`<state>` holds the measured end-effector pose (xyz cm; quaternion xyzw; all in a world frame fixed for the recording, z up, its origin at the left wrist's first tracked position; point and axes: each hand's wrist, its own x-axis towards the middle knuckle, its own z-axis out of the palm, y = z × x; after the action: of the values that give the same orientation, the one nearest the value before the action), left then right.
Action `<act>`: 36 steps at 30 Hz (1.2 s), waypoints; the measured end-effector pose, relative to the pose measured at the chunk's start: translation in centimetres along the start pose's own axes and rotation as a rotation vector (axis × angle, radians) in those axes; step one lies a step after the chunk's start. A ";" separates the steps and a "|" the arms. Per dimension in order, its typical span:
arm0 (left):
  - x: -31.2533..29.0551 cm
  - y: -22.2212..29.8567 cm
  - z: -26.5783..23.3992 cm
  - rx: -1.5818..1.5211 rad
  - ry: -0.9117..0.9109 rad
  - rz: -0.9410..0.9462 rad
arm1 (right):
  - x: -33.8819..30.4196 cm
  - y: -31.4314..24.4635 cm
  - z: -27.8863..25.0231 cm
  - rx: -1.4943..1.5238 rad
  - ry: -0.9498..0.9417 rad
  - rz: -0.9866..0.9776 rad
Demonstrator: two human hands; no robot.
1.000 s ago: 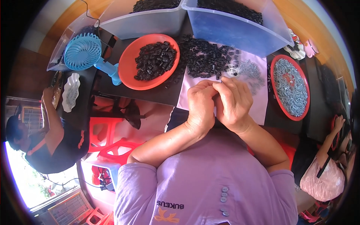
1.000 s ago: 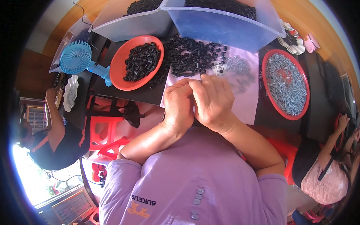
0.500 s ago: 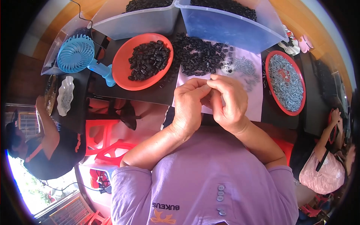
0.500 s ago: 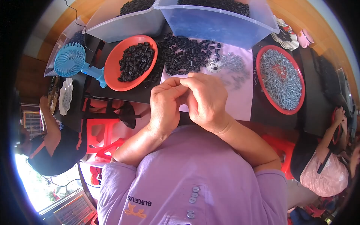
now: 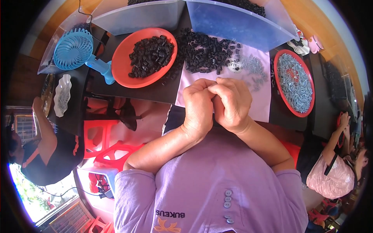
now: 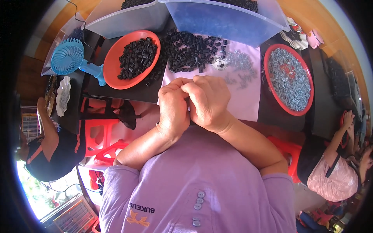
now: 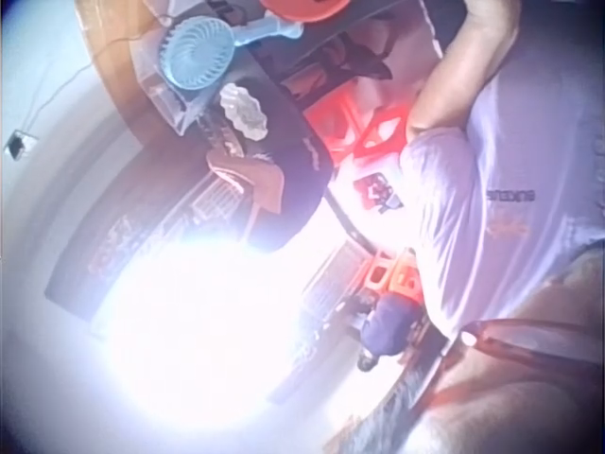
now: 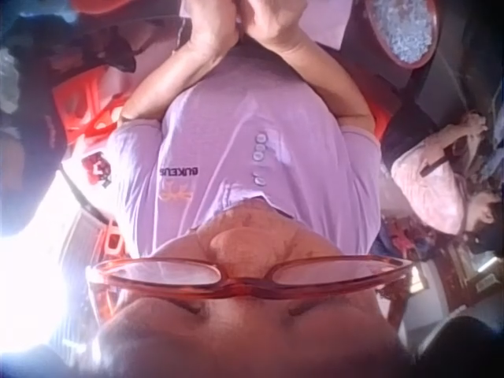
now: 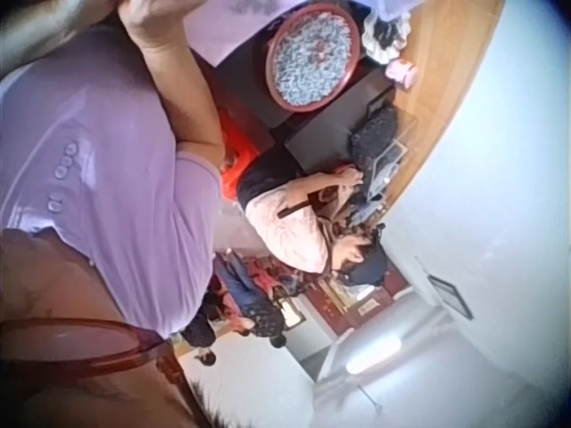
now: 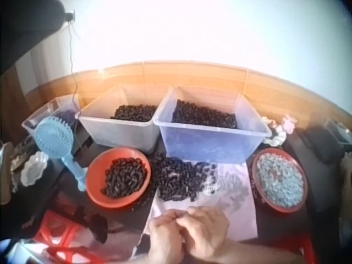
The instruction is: The person picks and sorts small black plastic components by hand from a pile, placing them into small plastic bags.
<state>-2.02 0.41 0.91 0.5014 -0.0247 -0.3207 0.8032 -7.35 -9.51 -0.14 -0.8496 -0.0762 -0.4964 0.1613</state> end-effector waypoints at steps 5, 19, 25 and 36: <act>-0.2 0.4 -0.1 0.060 -0.018 0.067 | 0.3 -0.2 -0.4 0.074 -0.003 0.037; 7.4 10.0 -8.1 1.379 0.239 1.031 | -1.7 4.7 -7.9 -0.113 -0.229 0.377; 4.4 2.7 -0.2 1.172 -0.262 0.957 | -2.4 6.4 -9.0 0.064 -0.015 0.432; 6.2 -2.2 4.9 1.469 -0.539 1.119 | -3.1 7.5 -8.4 -0.062 -0.027 0.380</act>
<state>0.00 -7.46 -0.18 0.7044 -0.6389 0.1000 0.2927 -13.63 -19.43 -0.52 -0.8598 0.0989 -0.4476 0.2249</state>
